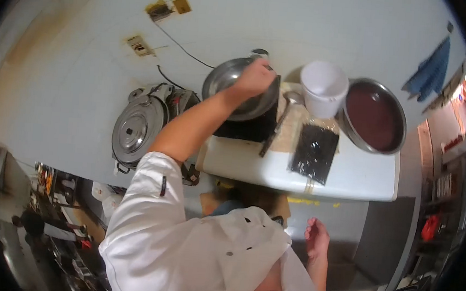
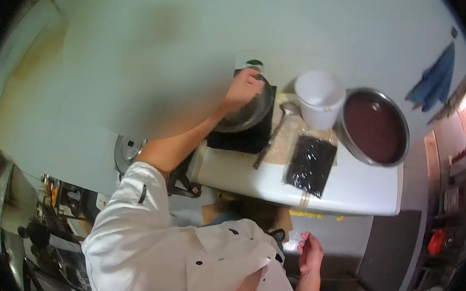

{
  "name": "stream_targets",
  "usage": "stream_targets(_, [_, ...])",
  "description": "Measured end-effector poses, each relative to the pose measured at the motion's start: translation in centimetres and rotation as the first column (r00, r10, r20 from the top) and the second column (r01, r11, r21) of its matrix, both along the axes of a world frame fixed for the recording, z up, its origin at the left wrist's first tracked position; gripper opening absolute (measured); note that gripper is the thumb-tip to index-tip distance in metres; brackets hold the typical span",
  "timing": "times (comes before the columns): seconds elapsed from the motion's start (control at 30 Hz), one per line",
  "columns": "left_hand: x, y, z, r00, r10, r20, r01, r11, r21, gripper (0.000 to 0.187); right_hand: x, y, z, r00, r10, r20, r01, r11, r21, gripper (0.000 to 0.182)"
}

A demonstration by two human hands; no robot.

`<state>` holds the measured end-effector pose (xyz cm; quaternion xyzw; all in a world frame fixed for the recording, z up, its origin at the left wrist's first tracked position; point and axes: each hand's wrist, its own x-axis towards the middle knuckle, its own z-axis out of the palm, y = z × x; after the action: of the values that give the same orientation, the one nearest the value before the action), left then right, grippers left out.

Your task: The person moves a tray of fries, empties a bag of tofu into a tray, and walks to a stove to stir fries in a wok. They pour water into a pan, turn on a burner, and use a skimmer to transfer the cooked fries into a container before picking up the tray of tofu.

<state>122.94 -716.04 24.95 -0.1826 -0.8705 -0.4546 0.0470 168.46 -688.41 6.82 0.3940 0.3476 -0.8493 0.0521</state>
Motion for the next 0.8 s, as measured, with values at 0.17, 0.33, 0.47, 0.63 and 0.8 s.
stream_targets(0.17, [-8.7,-19.6,5.1,0.833,0.304,-0.462,-0.464,0.839,-0.283,0.041,-1.6,-3.4,-4.2,0.997,0.045,0.061,-0.048,0.998,0.038,0.017])
stream_targets(0.33, [-17.2,-32.6,9.0,0.795,0.469,-0.385,-0.606,0.644,-0.467,0.051,-0.4,-9.8,-7.7,0.985,-0.012,0.174,-0.006,0.995,0.102,0.015])
stream_targets(0.47, [-24.5,-37.5,10.1,0.838,0.412,-0.359,-0.544,0.691,-0.476,0.055,1.6,-15.6,-10.3,0.927,-0.062,0.371,0.025,0.994,0.104,0.019])
stream_targets(0.63, [-29.1,-37.8,9.3,0.840,0.373,-0.395,-0.524,0.747,-0.410,0.053,5.5,-18.9,-13.1,0.807,0.297,0.511,-0.584,0.534,0.611,0.025])
stream_targets(0.8, [-28.0,-38.4,7.4,0.853,0.286,-0.437,-0.467,0.792,-0.393,0.046,8.8,-20.1,-17.4,0.473,0.474,0.742,-0.871,0.126,0.474,0.023])
